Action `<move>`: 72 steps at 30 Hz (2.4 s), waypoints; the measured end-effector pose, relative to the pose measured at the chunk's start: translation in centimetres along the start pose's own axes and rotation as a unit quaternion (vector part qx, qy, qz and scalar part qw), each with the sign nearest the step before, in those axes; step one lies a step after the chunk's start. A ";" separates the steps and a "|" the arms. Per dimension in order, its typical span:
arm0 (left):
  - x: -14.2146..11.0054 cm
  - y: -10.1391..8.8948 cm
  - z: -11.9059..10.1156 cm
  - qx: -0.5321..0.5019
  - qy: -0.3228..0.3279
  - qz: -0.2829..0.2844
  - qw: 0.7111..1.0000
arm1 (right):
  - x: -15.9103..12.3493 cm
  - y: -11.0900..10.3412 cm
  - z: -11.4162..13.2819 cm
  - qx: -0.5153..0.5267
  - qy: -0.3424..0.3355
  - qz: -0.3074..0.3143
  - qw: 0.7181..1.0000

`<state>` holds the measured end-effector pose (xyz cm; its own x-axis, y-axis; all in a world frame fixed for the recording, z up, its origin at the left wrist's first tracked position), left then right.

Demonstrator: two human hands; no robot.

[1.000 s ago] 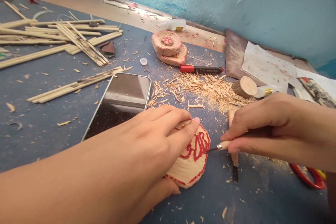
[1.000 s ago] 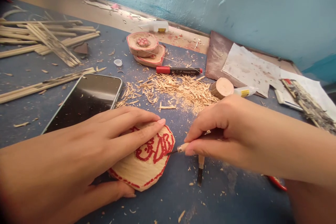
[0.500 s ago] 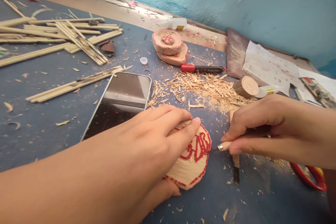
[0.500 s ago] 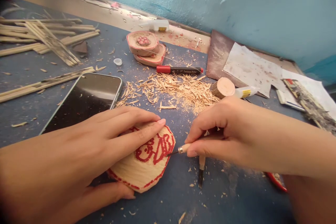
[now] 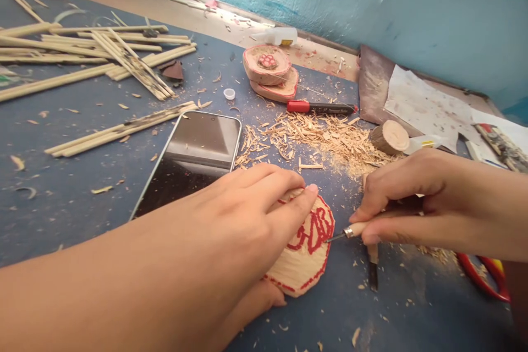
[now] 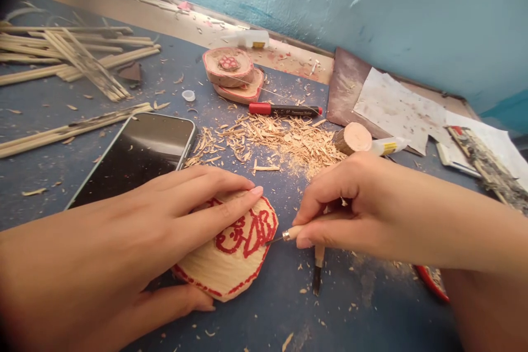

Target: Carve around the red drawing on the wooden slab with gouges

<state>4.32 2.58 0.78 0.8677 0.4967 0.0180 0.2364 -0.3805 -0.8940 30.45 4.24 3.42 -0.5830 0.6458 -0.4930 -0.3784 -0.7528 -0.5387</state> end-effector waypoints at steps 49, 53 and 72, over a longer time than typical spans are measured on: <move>-0.2 0.0 -0.2 0.034 0.000 -0.017 0.999 | -4.1 2.9 0.0 -0.128 0.000 -0.100 0.987; -0.2 -0.1 -0.2 0.040 -0.001 -0.015 0.999 | -3.1 2.1 0.6 -0.077 0.019 -0.077 0.994; 0.0 -0.1 -0.2 0.015 -0.002 -0.019 1.000 | -2.3 1.3 1.5 -0.133 -0.029 -0.102 0.985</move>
<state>4.42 2.46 1.01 0.8563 0.5140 0.0503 0.2559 -0.3377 -0.9058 30.21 1.58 4.81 -0.5570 0.7666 -0.3195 -0.2953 -0.5425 -0.7865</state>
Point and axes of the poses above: each hand's wrist, its own x-axis towards the middle knuckle, its own y-axis out of the palm, z = x × y, the point moved 6 cm from there along x, towards the middle knuckle, and after that the axes turned 5 degrees about z, right-handed, at the moved point
